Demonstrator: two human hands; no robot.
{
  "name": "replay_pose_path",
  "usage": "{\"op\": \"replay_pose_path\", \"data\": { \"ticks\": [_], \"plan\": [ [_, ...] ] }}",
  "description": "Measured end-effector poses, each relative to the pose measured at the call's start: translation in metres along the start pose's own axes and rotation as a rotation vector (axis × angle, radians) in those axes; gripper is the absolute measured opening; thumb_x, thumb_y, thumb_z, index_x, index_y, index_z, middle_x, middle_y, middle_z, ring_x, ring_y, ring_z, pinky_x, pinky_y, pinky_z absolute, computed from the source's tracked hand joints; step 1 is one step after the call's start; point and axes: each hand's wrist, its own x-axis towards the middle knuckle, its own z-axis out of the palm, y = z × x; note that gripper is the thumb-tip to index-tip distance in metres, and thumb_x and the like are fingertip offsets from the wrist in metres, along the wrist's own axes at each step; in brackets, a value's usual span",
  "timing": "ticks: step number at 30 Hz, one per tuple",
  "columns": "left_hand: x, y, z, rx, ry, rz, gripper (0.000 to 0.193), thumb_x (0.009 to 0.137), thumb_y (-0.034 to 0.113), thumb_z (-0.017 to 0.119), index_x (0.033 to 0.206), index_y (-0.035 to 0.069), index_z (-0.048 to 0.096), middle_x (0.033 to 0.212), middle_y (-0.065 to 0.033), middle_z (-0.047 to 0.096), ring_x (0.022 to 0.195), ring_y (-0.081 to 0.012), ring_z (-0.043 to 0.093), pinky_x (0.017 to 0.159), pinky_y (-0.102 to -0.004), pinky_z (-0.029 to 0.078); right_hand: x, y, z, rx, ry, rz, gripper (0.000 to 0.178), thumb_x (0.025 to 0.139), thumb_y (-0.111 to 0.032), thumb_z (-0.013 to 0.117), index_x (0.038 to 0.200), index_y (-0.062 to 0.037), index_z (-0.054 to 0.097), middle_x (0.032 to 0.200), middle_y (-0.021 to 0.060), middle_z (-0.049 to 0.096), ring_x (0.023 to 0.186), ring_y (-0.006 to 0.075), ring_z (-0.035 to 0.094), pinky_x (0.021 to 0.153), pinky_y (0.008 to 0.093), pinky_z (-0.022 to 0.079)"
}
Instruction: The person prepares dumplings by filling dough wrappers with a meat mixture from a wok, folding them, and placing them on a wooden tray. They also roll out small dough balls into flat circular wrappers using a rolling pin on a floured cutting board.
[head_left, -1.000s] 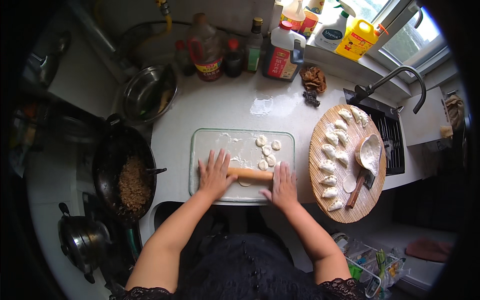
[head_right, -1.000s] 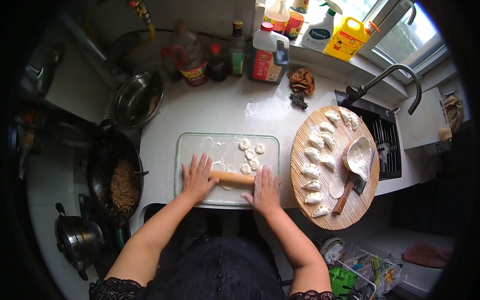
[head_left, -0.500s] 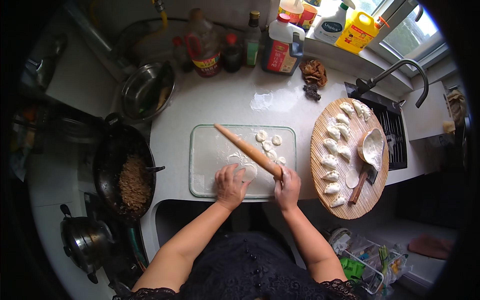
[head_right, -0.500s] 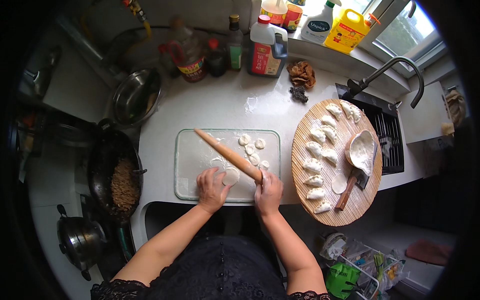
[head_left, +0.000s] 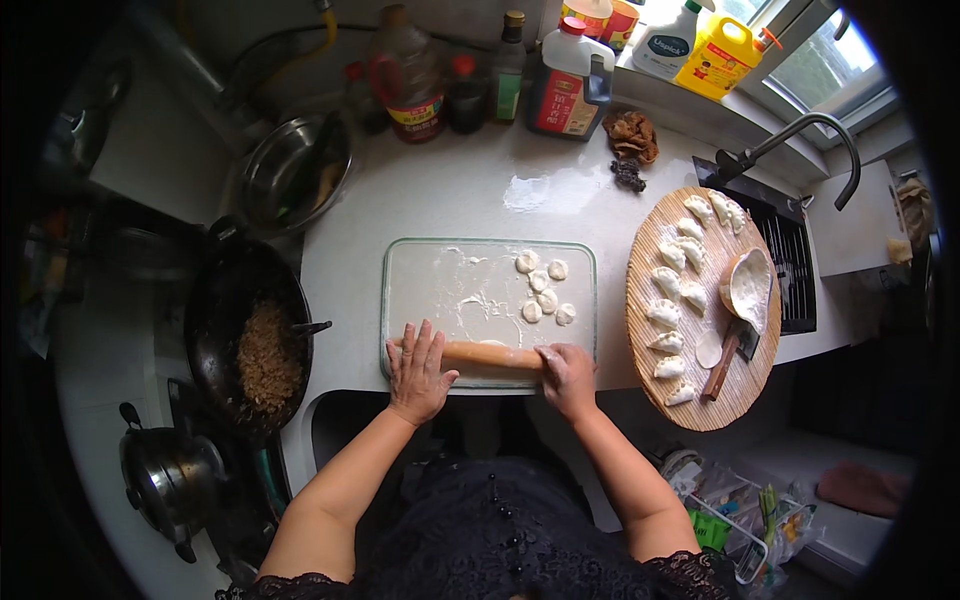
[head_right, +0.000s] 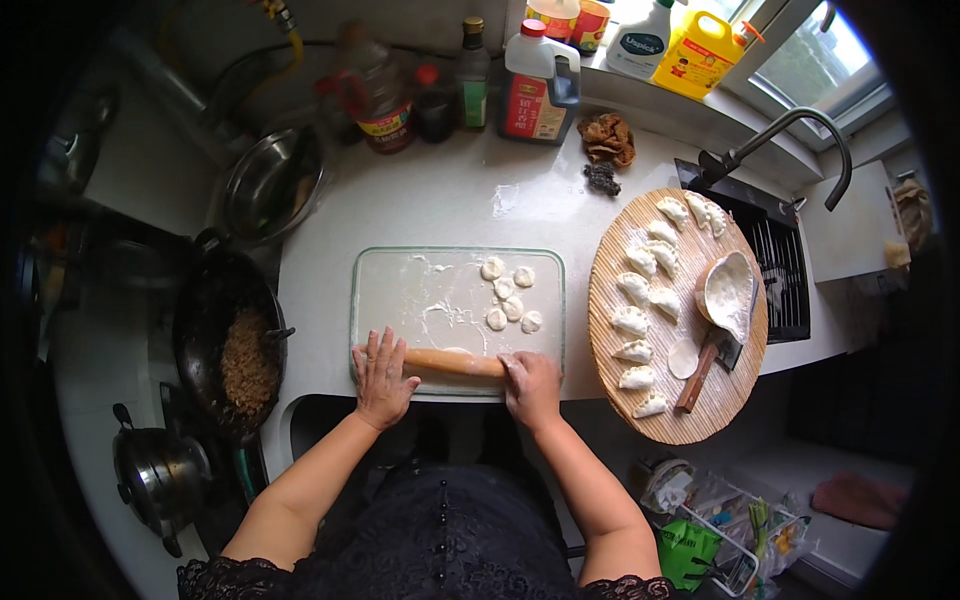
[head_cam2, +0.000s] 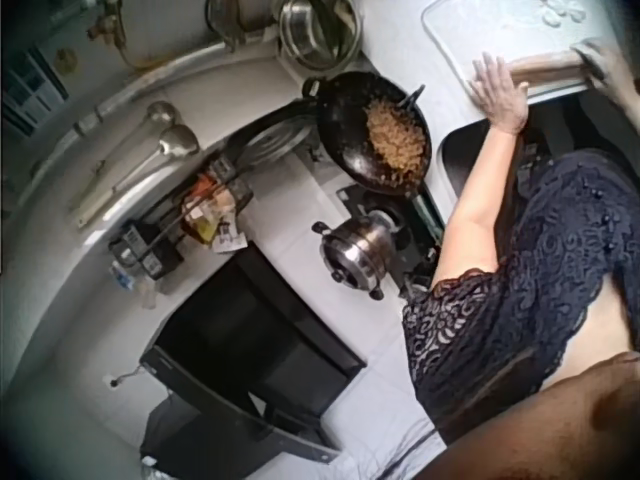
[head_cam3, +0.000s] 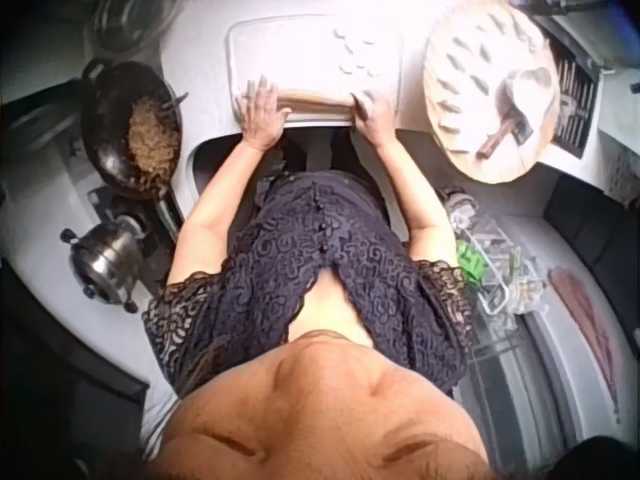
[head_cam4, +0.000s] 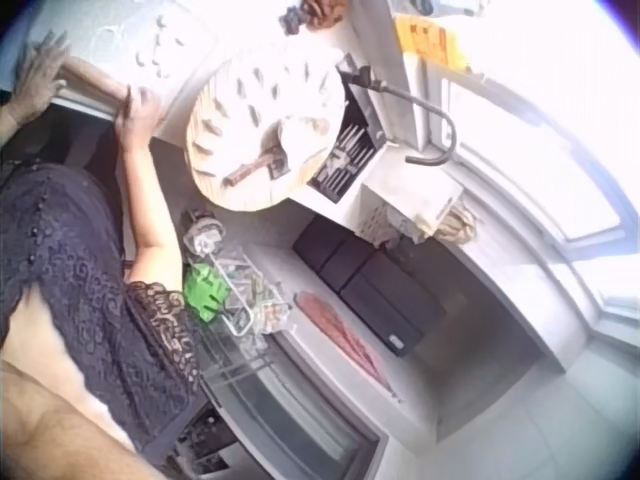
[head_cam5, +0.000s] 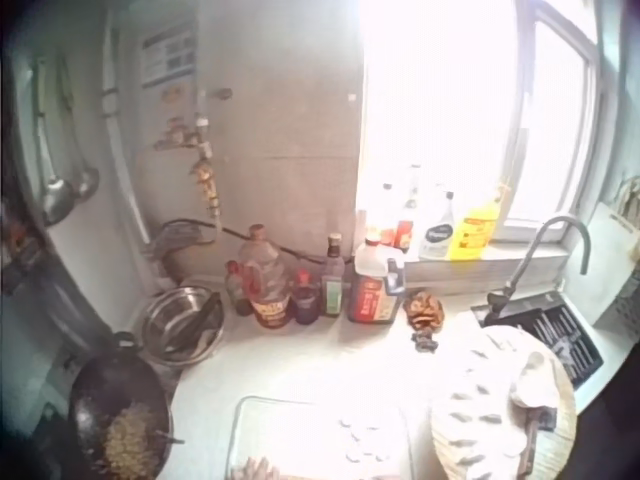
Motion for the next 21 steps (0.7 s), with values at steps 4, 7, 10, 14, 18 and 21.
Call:
{"op": "replay_pose_path", "data": {
  "ticks": [4, 7, 10, 14, 18, 21],
  "plan": [
    [0.011, -0.003, 0.007, 0.096, -0.090, -0.090, 0.076, 0.090, 0.044, 0.057, 0.150, 0.007, 0.027, 0.159, -0.0114, 0.018, 0.147, -0.0364, 0.007, 0.112, -0.0652, 0.002, -0.005, -0.013, 0.009, -0.278, -0.120, 0.014, 0.065, 0.081, -0.036, 0.067, 0.133, -0.0021, 0.048, 0.135, 0.0204, 0.046, 0.121, 0.0401, 0.045, 0.096, 0.0551, 0.037],
    [0.051, 0.002, 0.004, 0.053, -0.097, -0.147, 0.071, 0.091, 0.040, 0.057, 0.148, 0.007, 0.032, 0.158, -0.0108, 0.020, 0.147, -0.0380, 0.009, 0.111, -0.0668, 0.006, 0.006, -0.006, 0.022, -0.446, -0.175, 0.135, 0.094, 0.082, -0.063, 0.057, 0.143, 0.0050, 0.033, 0.153, 0.0272, 0.022, 0.141, 0.0424, 0.023, 0.108, 0.0647, 0.021],
    [0.067, 0.004, -0.001, 0.058, -0.110, -0.177, 0.068, 0.091, 0.039, 0.056, 0.147, 0.007, 0.034, 0.157, -0.0113, 0.022, 0.146, -0.0381, 0.010, 0.111, -0.0673, 0.005, 0.024, -0.014, 0.016, -0.459, -0.256, 0.261, 0.096, 0.082, -0.064, 0.055, 0.144, 0.0057, 0.031, 0.153, 0.0299, 0.021, 0.142, 0.0438, 0.021, 0.110, 0.0629, 0.019],
    [-0.003, -0.002, -0.001, 0.039, -0.160, -0.092, 0.068, 0.091, 0.040, 0.057, 0.147, 0.009, 0.034, 0.157, -0.0104, 0.021, 0.147, -0.0364, 0.009, 0.109, -0.0706, 0.003, -0.037, -0.028, 0.009, -0.367, -0.385, 0.117, 0.103, 0.080, -0.067, 0.057, 0.145, 0.0069, 0.027, 0.153, 0.0298, 0.019, 0.143, 0.0451, 0.017, 0.112, 0.0625, 0.015],
    [0.013, 0.002, 0.000, 0.064, -0.147, -0.122, 0.068, 0.092, 0.040, 0.056, 0.148, 0.010, 0.032, 0.158, -0.0086, 0.021, 0.147, -0.0353, 0.009, 0.109, -0.0701, 0.005, -0.022, -0.026, 0.015, -0.389, -0.306, 0.178, 0.102, 0.081, -0.066, 0.055, 0.145, 0.0081, 0.026, 0.153, 0.0302, 0.018, 0.143, 0.0456, 0.016, 0.112, 0.0617, 0.015],
    [0.064, 0.004, 0.000, 0.082, -0.122, -0.147, 0.067, 0.092, 0.040, 0.055, 0.148, 0.009, 0.033, 0.157, -0.0083, 0.022, 0.146, -0.0351, 0.011, 0.109, -0.0702, 0.007, 0.015, -0.019, 0.016, -0.394, -0.204, 0.290, 0.100, 0.083, -0.065, 0.054, 0.144, 0.0096, 0.027, 0.153, 0.0308, 0.019, 0.143, 0.0453, 0.017, 0.113, 0.0599, 0.016]
  ]
}}
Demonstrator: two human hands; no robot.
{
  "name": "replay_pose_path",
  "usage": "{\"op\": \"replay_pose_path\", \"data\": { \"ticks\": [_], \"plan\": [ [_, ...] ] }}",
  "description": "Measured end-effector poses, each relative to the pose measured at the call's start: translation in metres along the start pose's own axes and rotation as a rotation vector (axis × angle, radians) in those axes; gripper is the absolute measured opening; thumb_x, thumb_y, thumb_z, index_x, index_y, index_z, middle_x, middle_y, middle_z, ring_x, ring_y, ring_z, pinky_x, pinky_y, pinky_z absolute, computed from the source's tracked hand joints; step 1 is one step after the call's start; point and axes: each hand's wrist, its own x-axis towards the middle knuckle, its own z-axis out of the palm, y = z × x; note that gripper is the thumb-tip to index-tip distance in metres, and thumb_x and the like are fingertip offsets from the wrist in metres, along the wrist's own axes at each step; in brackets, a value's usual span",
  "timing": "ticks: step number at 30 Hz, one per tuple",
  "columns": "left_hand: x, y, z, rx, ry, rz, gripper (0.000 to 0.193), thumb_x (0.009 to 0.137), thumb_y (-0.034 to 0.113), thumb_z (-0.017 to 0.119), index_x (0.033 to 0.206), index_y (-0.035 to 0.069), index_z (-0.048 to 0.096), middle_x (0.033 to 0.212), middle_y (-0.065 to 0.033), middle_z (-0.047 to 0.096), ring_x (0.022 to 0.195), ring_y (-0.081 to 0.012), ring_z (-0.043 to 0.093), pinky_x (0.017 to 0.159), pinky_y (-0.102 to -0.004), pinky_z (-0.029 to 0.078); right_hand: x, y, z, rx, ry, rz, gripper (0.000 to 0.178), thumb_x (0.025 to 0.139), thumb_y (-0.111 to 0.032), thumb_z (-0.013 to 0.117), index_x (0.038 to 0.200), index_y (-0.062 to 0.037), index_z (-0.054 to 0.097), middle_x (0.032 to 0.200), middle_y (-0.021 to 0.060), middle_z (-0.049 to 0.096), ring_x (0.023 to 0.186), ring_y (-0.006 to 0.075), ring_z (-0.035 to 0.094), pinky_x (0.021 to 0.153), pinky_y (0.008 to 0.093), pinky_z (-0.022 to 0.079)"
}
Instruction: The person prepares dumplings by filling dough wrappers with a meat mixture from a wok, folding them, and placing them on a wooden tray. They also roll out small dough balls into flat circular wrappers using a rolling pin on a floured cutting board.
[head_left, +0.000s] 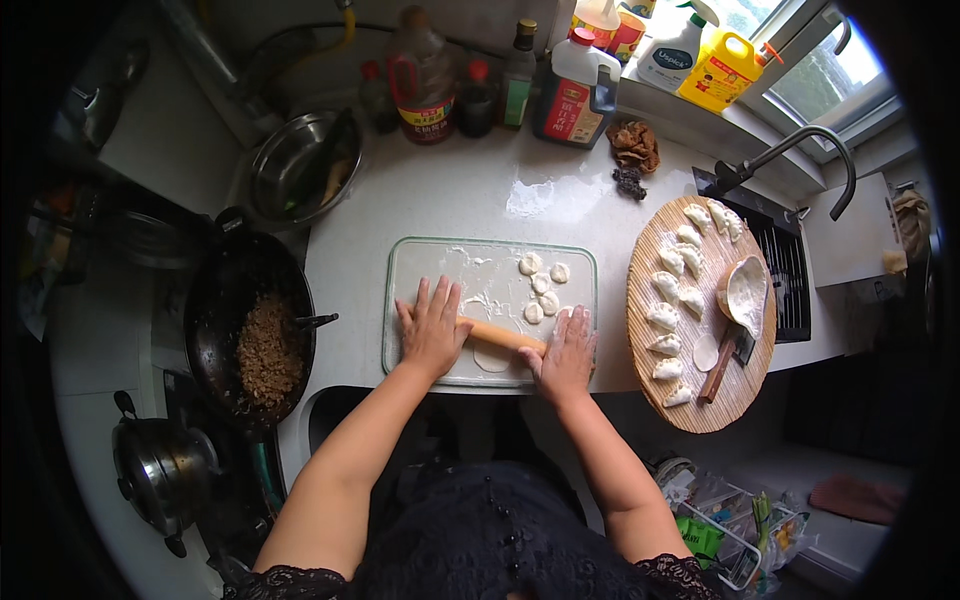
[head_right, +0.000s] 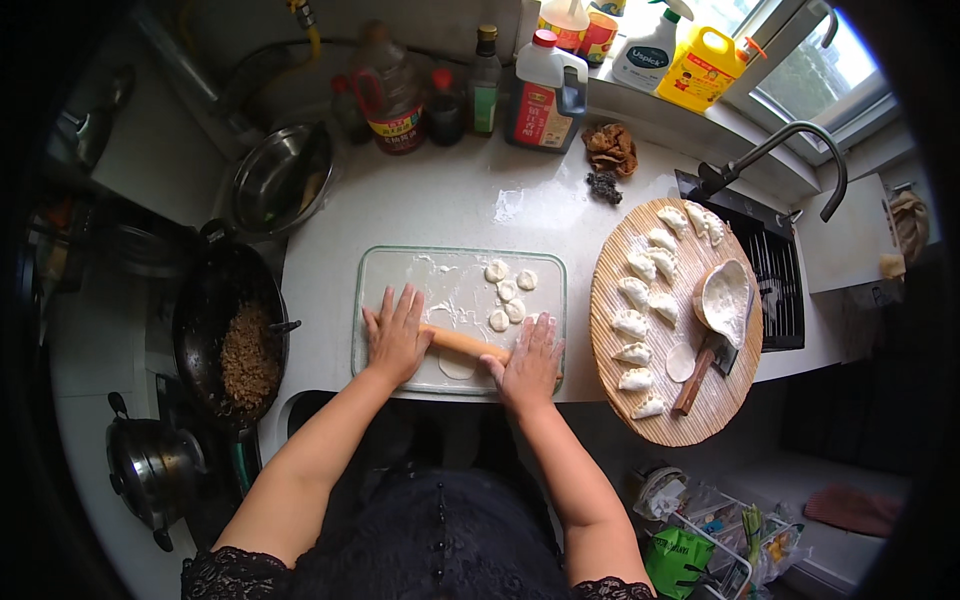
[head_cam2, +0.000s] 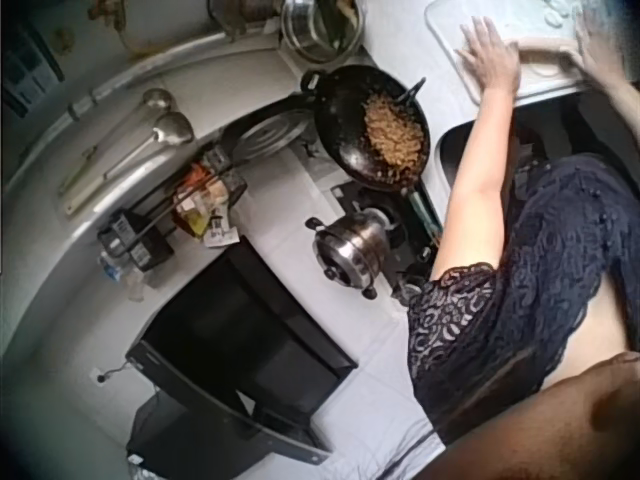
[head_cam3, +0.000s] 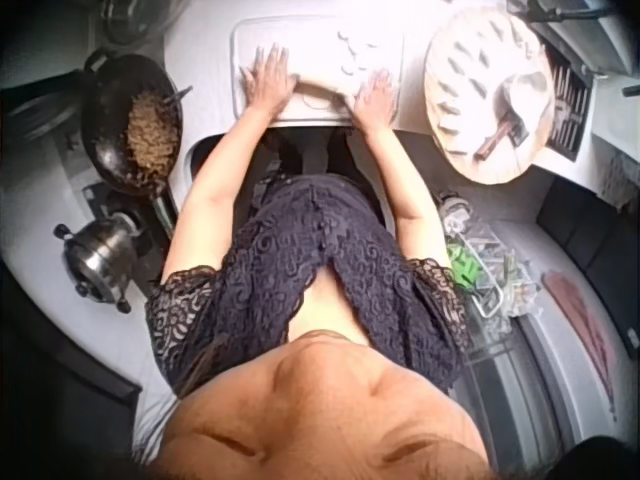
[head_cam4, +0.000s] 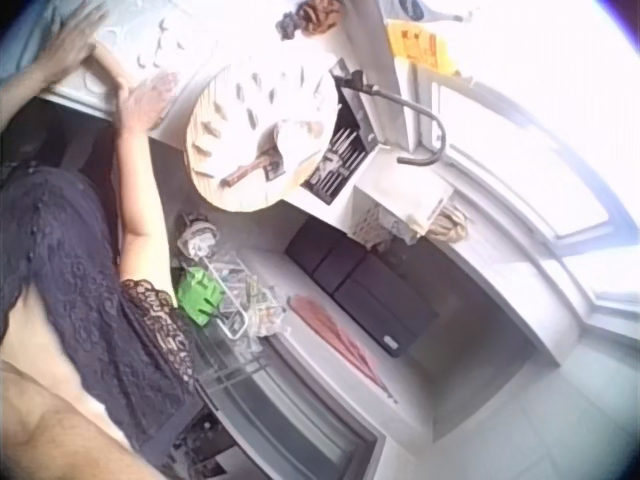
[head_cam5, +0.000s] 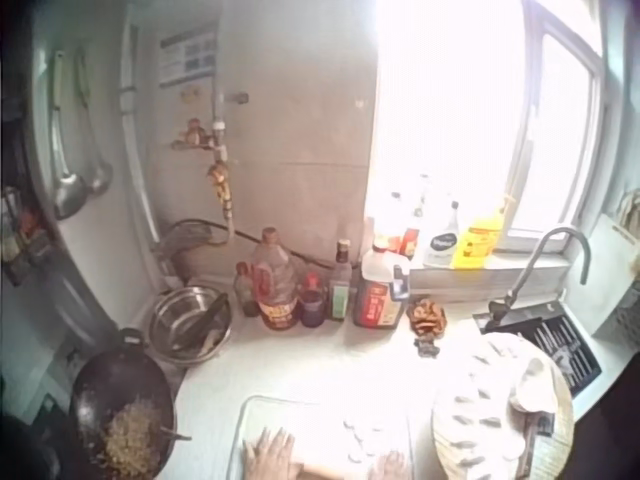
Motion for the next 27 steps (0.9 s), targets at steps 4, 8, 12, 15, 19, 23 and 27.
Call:
{"op": "replay_pose_path", "data": {
  "ticks": [4, 8, 12, 15, 19, 23, 27],
  "plan": [
    [-0.020, 0.000, -0.007, -0.047, -0.048, 0.061, 0.068, 0.091, 0.039, 0.058, 0.147, 0.010, 0.034, 0.158, -0.0111, 0.020, 0.146, -0.0377, 0.009, 0.108, -0.0717, 0.005, -0.029, 0.008, 0.008, -0.029, -0.059, -0.103, 0.102, 0.082, -0.066, 0.055, 0.145, 0.0089, 0.027, 0.153, 0.0306, 0.019, 0.143, 0.0452, 0.017, 0.112, 0.0609, 0.015],
    [-0.075, -0.009, 0.006, 0.005, -0.162, 0.042, 0.073, 0.088, 0.045, 0.059, 0.148, 0.012, 0.033, 0.159, -0.0104, 0.016, 0.147, -0.0365, 0.007, 0.107, -0.0728, 0.005, -0.071, 0.015, 0.011, -0.022, -0.102, -0.242, 0.105, 0.079, -0.069, 0.055, 0.146, 0.0062, 0.027, 0.153, 0.0299, 0.019, 0.143, 0.0462, 0.016, 0.112, 0.0615, 0.016],
    [-0.019, 0.005, 0.012, 0.034, 0.024, 0.024, 0.073, 0.090, 0.047, 0.057, 0.149, 0.013, 0.031, 0.159, -0.0102, 0.018, 0.147, -0.0365, 0.008, 0.107, -0.0722, 0.007, -0.016, 0.019, 0.014, 0.037, 0.003, -0.060, 0.100, 0.081, -0.065, 0.056, 0.146, 0.0056, 0.027, 0.154, 0.0296, 0.019, 0.143, 0.0463, 0.016, 0.112, 0.0609, 0.017],
    [0.015, 0.015, 0.002, 0.046, -0.013, -0.007, 0.073, 0.091, 0.047, 0.055, 0.150, 0.012, 0.030, 0.158, -0.0109, 0.019, 0.146, -0.0365, 0.009, 0.108, -0.0716, 0.007, 0.009, 0.024, 0.009, 0.028, 0.064, 0.008, 0.098, 0.082, -0.062, 0.058, 0.146, 0.0052, 0.028, 0.154, 0.0291, 0.019, 0.142, 0.0463, 0.017, 0.112, 0.0607, 0.017],
    [-0.046, 0.004, -0.007, 0.010, -0.181, 0.043, 0.075, 0.089, 0.045, 0.058, 0.149, 0.011, 0.030, 0.159, -0.0125, 0.015, 0.147, -0.0371, 0.006, 0.108, -0.0714, 0.004, -0.048, 0.026, 0.011, -0.007, -0.074, -0.181, 0.093, 0.081, -0.062, 0.059, 0.144, 0.0010, 0.034, 0.153, 0.0273, 0.022, 0.142, 0.0455, 0.021, 0.111, 0.0632, 0.017],
    [-0.078, -0.008, 0.000, 0.075, -0.205, 0.062, 0.080, 0.088, 0.046, 0.060, 0.151, 0.011, 0.026, 0.160, -0.0140, 0.011, 0.147, -0.0367, 0.005, 0.108, -0.0713, 0.004, -0.069, 0.020, 0.006, -0.023, 0.076, -0.345, 0.057, 0.088, -0.031, 0.060, 0.137, -0.0050, 0.046, 0.128, 0.0182, 0.050, 0.119, 0.0356, 0.048, 0.097, 0.0533, 0.036],
    [-0.044, 0.008, 0.012, -0.061, 0.236, 0.093, 0.080, 0.084, 0.046, 0.066, 0.146, 0.008, 0.032, 0.153, -0.0157, 0.024, 0.142, -0.0371, 0.021, 0.108, -0.0688, 0.011, -0.027, 0.017, -0.014, 0.219, 0.241, -0.234, 0.043, 0.086, -0.013, 0.062, 0.128, -0.0058, 0.053, 0.106, 0.0136, 0.060, 0.094, 0.0329, 0.058, 0.079, 0.0442, 0.044]
  ]
}}
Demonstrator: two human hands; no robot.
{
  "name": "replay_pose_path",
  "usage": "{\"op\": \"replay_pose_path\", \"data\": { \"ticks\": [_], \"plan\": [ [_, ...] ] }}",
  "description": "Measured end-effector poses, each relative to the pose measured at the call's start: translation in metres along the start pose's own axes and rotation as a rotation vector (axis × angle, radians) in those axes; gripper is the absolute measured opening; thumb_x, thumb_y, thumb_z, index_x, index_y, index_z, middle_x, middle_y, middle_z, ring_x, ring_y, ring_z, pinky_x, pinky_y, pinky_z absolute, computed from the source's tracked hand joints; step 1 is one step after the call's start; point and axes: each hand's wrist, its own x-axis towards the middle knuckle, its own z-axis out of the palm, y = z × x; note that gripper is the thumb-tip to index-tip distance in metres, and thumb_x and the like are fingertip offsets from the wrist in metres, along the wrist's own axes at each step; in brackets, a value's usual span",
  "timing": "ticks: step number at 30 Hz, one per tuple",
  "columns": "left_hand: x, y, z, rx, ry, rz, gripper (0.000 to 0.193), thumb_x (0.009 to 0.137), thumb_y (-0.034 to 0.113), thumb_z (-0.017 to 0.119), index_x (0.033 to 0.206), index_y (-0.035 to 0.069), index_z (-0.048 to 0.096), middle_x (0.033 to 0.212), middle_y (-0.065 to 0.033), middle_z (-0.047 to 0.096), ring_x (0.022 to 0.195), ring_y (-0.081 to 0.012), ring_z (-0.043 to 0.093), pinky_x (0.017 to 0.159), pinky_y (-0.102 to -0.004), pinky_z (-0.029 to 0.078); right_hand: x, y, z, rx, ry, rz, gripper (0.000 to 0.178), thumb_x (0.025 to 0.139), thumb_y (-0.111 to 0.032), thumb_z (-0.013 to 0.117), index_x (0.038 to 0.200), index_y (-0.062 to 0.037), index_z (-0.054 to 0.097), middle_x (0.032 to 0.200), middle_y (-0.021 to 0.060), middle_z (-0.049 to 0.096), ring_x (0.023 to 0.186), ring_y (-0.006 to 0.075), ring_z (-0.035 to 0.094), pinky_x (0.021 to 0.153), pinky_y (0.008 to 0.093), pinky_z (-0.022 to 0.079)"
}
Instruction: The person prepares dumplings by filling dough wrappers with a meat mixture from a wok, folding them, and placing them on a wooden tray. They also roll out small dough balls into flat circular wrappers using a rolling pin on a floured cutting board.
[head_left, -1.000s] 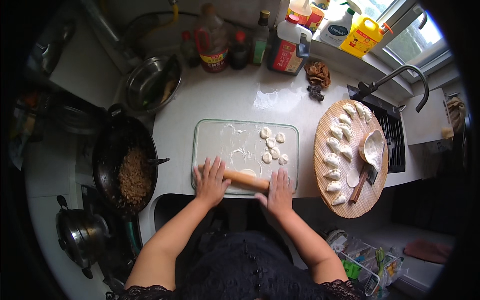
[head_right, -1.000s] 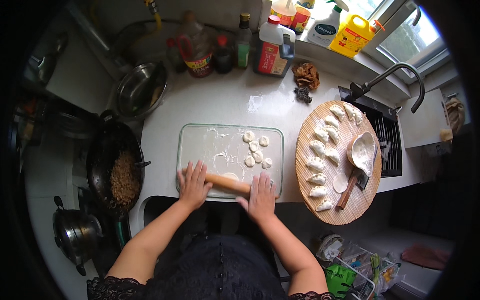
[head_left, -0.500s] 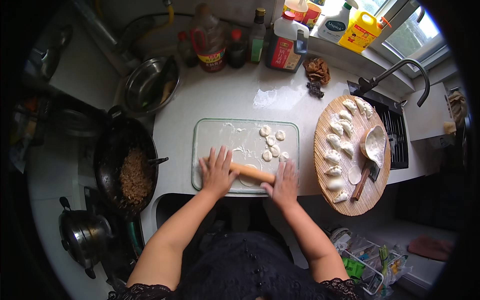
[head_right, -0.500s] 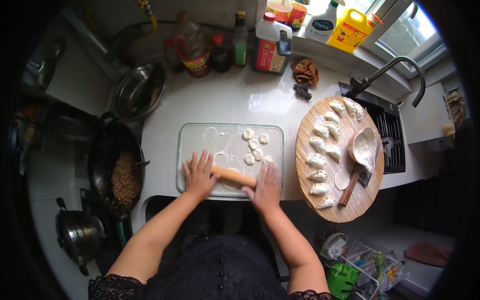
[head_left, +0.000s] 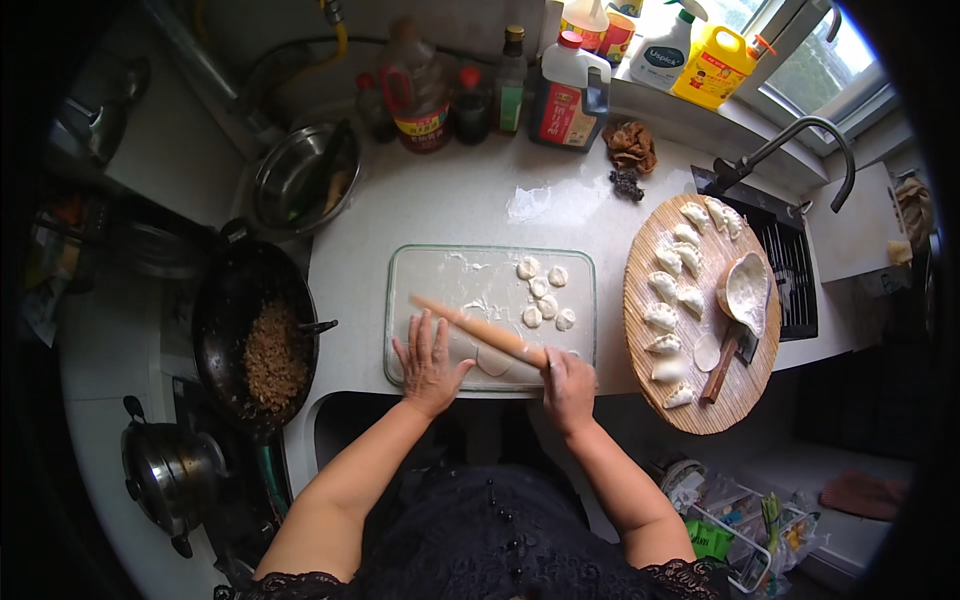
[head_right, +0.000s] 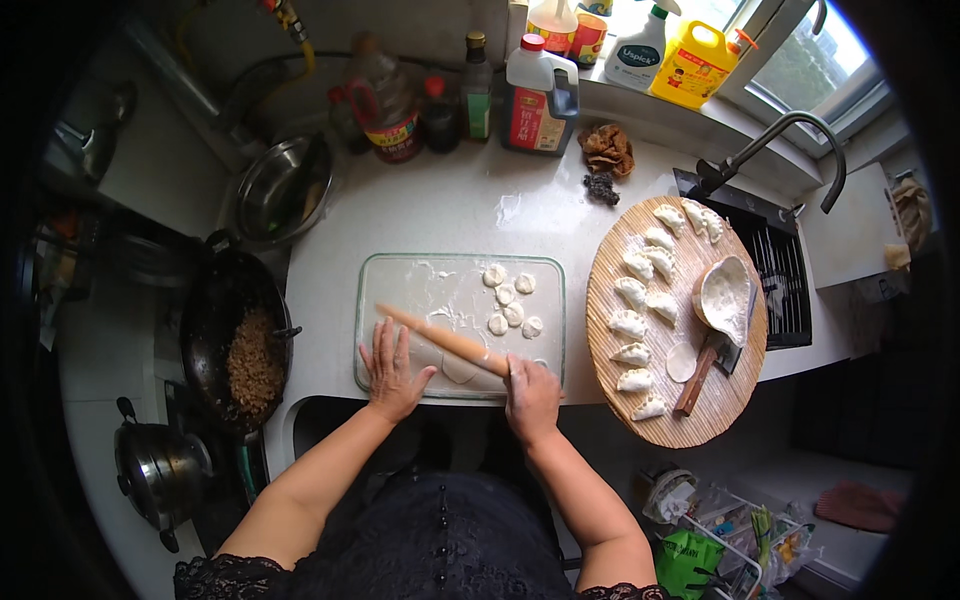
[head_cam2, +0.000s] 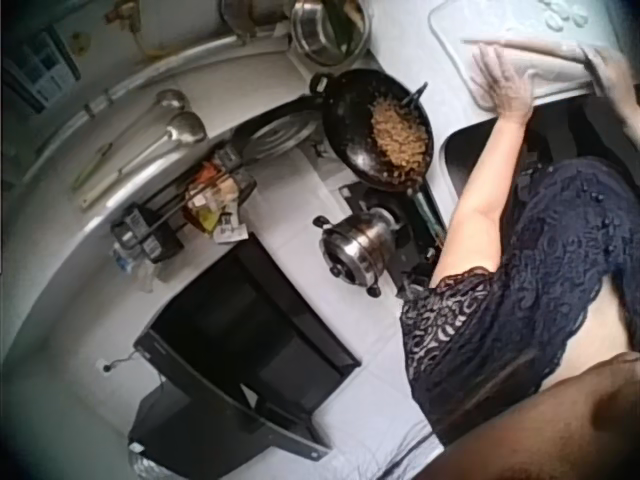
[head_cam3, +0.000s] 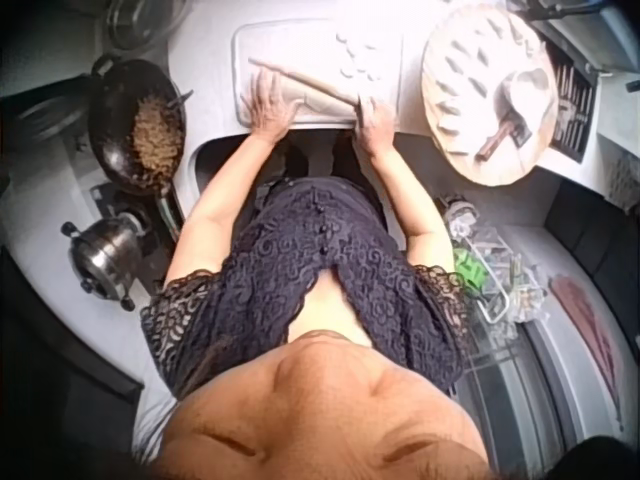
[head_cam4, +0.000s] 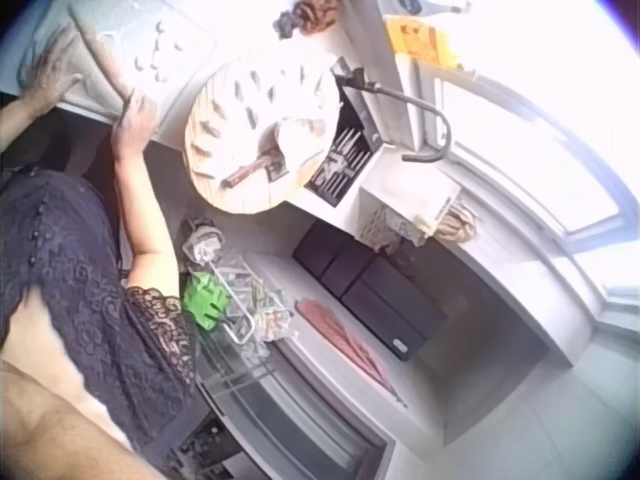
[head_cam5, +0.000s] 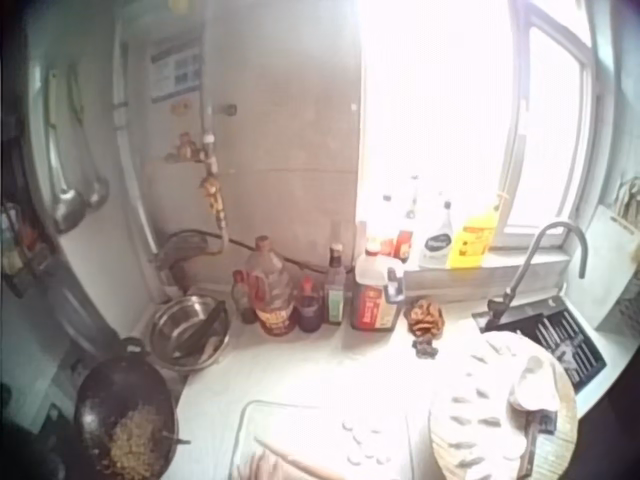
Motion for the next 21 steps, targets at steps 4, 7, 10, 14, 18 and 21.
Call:
{"op": "replay_pose_path", "data": {
  "ticks": [4, 7, 10, 14, 18, 21],
  "plan": [
    [0.010, 0.043, 0.021, -0.056, 0.003, 0.031, 0.075, 0.075, 0.039, 0.076, 0.135, 0.008, 0.045, 0.132, -0.0105, 0.048, 0.129, -0.0327, 0.039, 0.106, -0.0620, 0.023, 0.021, 0.006, 0.005, 0.094, 0.178, 0.162, 0.048, 0.082, -0.005, 0.065, 0.128, -0.0055, 0.053, 0.108, 0.0146, 0.060, 0.097, 0.0338, 0.058, 0.083, 0.0434, 0.046],
    [0.012, 0.044, 0.035, -0.170, -0.098, 0.027, 0.068, 0.075, 0.029, 0.077, 0.133, 0.008, 0.048, 0.131, -0.0113, 0.051, 0.130, -0.0339, 0.040, 0.107, -0.0612, 0.025, 0.024, 0.009, 0.003, 0.140, 0.158, 0.223, 0.051, 0.080, -0.004, 0.066, 0.129, -0.0058, 0.053, 0.112, 0.0143, 0.060, 0.101, 0.0343, 0.058, 0.088, 0.0431, 0.045],
    [0.025, 0.025, 0.026, -0.125, -0.223, 0.205, 0.064, 0.078, 0.022, 0.073, 0.136, 0.011, 0.047, 0.140, -0.0126, 0.046, 0.137, -0.0353, 0.033, 0.108, -0.0607, 0.025, 0.022, 0.013, 0.001, 0.127, 0.135, 0.174, 0.050, 0.079, -0.004, 0.066, 0.128, -0.0067, 0.054, 0.111, 0.0137, 0.060, 0.100, 0.0343, 0.058, 0.086, 0.0437, 0.045],
    [0.016, -0.002, -0.014, -0.228, 0.009, 0.172, 0.071, 0.081, 0.017, 0.070, 0.144, 0.009, 0.037, 0.154, -0.0146, 0.031, 0.144, -0.0372, 0.022, 0.112, -0.0608, 0.016, 0.012, 0.020, -0.004, 0.140, 0.033, 0.071, 0.045, 0.078, -0.004, 0.067, 0.122, -0.0079, 0.058, 0.105, 0.0128, 0.062, 0.094, 0.0341, 0.058, 0.083, 0.0448, 0.046],
    [-0.001, -0.020, -0.015, -0.010, -0.190, -0.025, 0.077, 0.088, 0.037, 0.061, 0.150, 0.007, 0.026, 0.158, -0.0142, 0.020, 0.147, -0.0369, 0.012, 0.113, -0.0626, 0.007, 0.009, 0.025, -0.004, 0.106, -0.246, 0.011, 0.040, 0.079, -0.009, 0.064, 0.119, -0.0066, 0.060, 0.104, 0.0136, 0.060, 0.094, 0.0335, 0.058, 0.083, 0.0446, 0.045],
    [0.015, -0.019, -0.011, 0.073, -0.353, -0.160, 0.080, 0.092, 0.050, 0.051, 0.152, 0.006, 0.021, 0.160, -0.0135, 0.014, 0.148, -0.0358, 0.006, 0.112, -0.0647, 0.002, 0.000, 0.027, 0.021, -0.134, -0.104, -0.072, 0.054, 0.087, -0.032, 0.060, 0.133, -0.0065, 0.051, 0.132, 0.0195, 0.047, 0.112, 0.0371, 0.051, 0.092, 0.0478, 0.041]
  ]
}}
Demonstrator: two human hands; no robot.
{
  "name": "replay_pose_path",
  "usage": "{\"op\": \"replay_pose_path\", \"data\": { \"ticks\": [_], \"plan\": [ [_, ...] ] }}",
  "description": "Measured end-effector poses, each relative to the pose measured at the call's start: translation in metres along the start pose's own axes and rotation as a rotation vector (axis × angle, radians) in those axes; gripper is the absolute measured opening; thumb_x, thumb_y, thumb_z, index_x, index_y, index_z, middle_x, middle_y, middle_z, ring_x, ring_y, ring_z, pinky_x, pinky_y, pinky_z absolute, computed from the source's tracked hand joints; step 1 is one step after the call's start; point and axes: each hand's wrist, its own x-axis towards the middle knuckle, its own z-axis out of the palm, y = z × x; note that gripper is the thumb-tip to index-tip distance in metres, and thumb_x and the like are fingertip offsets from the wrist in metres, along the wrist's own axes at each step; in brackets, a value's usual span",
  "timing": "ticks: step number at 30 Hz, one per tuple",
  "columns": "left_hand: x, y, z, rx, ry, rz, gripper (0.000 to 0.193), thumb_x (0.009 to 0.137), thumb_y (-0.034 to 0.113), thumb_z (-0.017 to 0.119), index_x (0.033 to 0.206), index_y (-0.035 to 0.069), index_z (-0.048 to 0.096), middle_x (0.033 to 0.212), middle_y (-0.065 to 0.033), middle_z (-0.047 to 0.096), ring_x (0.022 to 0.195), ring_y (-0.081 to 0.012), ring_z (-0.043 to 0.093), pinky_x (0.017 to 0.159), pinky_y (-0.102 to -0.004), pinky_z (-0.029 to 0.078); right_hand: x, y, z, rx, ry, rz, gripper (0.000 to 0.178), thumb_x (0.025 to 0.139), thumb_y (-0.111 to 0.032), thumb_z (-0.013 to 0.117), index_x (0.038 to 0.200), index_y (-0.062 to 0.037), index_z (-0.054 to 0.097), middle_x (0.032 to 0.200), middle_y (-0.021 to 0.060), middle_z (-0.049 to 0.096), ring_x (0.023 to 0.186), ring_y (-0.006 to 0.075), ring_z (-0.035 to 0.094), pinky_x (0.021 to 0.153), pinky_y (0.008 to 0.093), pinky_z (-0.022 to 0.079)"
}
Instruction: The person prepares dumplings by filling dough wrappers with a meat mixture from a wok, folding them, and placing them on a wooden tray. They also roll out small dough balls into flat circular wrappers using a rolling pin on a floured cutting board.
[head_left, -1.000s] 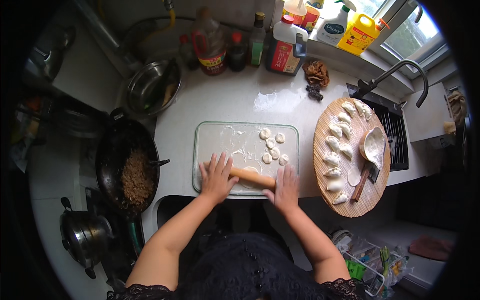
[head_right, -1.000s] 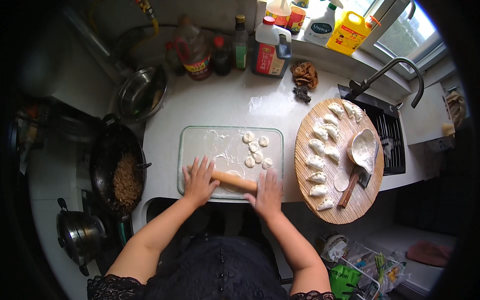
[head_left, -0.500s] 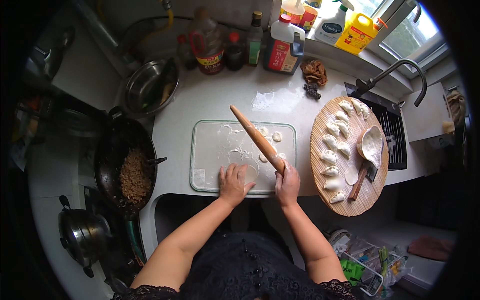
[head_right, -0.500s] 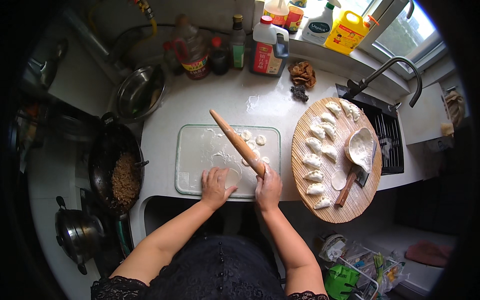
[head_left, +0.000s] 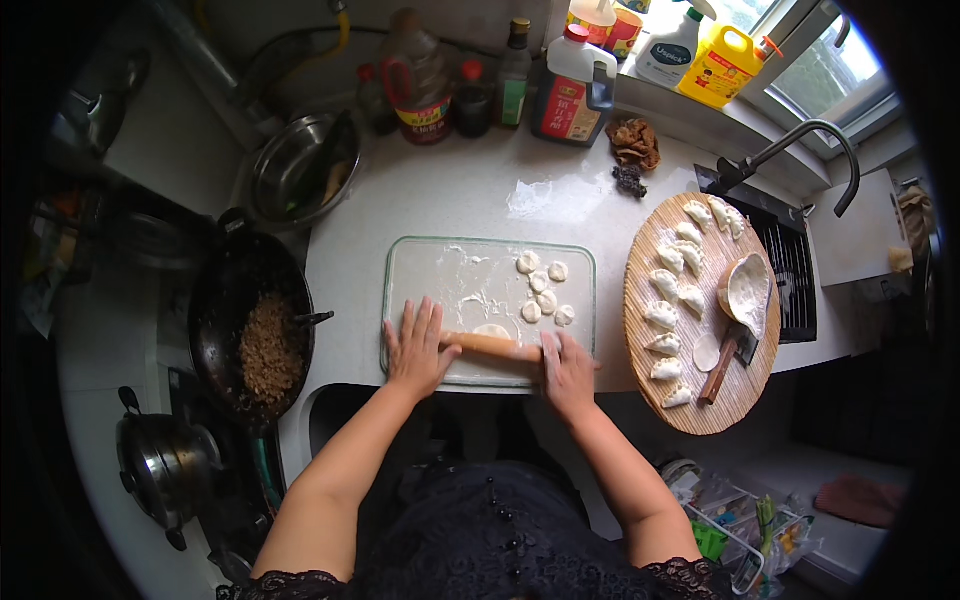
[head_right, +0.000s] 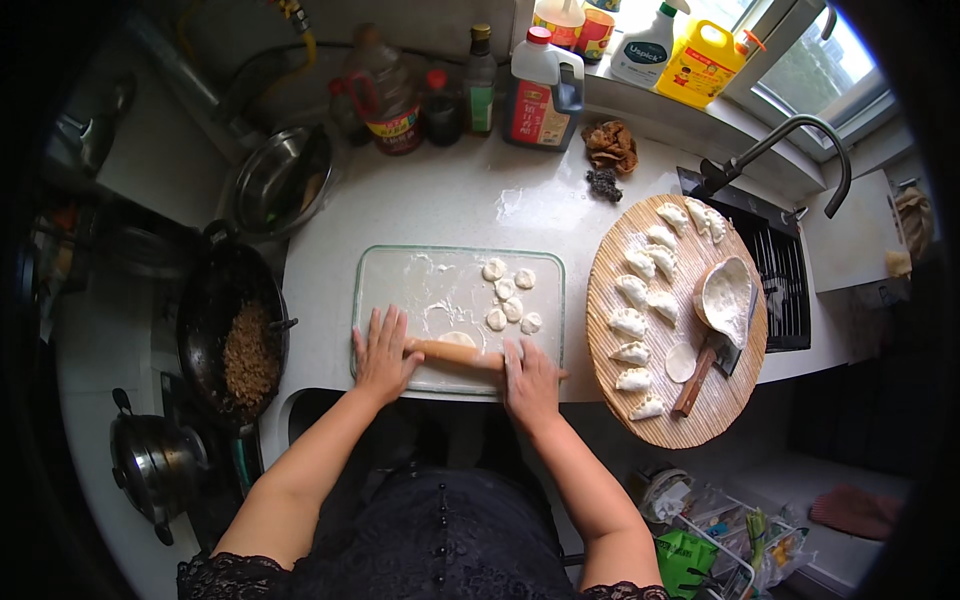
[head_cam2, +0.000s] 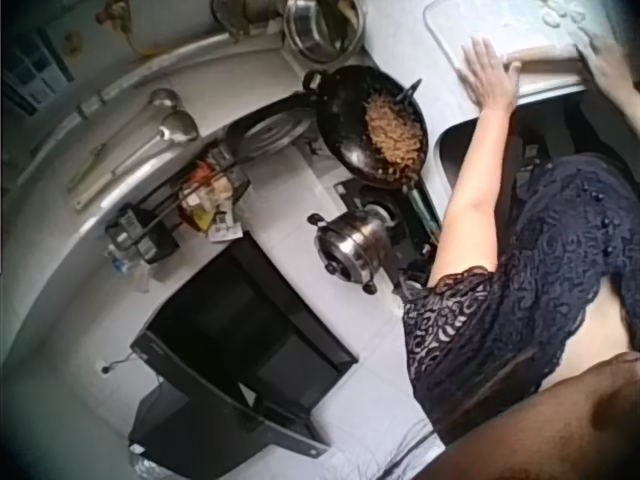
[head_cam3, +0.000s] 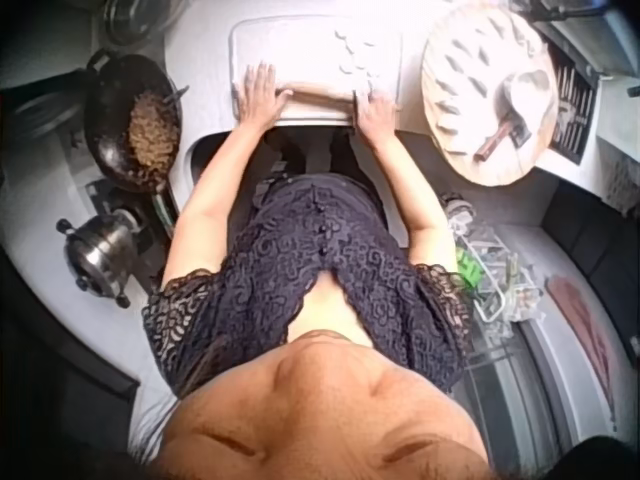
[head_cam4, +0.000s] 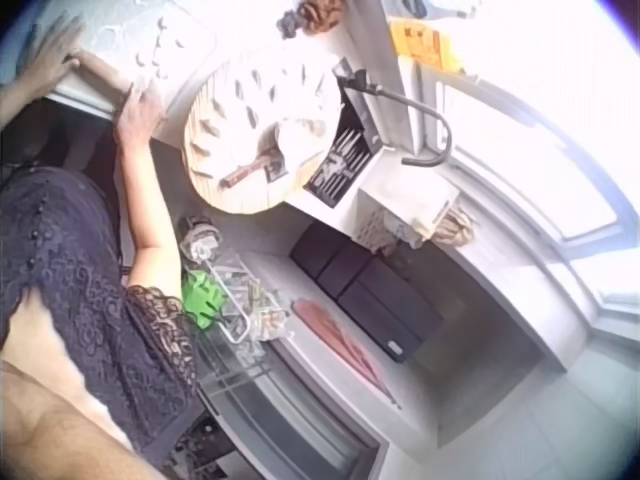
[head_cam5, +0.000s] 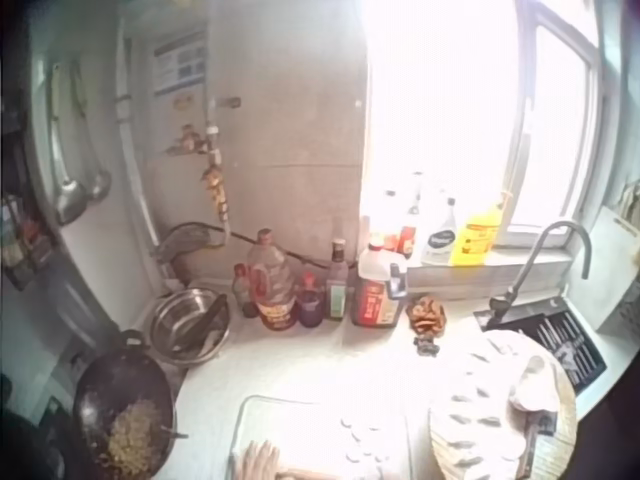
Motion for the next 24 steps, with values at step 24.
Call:
{"op": "replay_pose_path", "data": {
  "ticks": [24],
  "plan": [
    [-0.006, 0.015, -0.008, -0.018, -0.076, -0.031, 0.087, 0.086, 0.056, 0.058, 0.152, 0.010, 0.024, 0.161, -0.0116, 0.011, 0.148, -0.0374, 0.003, 0.109, -0.0704, 0.001, -0.021, -0.038, -0.014, -0.040, -0.288, 0.233, 0.102, 0.081, -0.064, 0.059, 0.145, 0.0088, 0.027, 0.153, 0.0314, 0.017, 0.143, 0.0459, 0.014, 0.113, 0.0600, 0.014]
  ]
}}
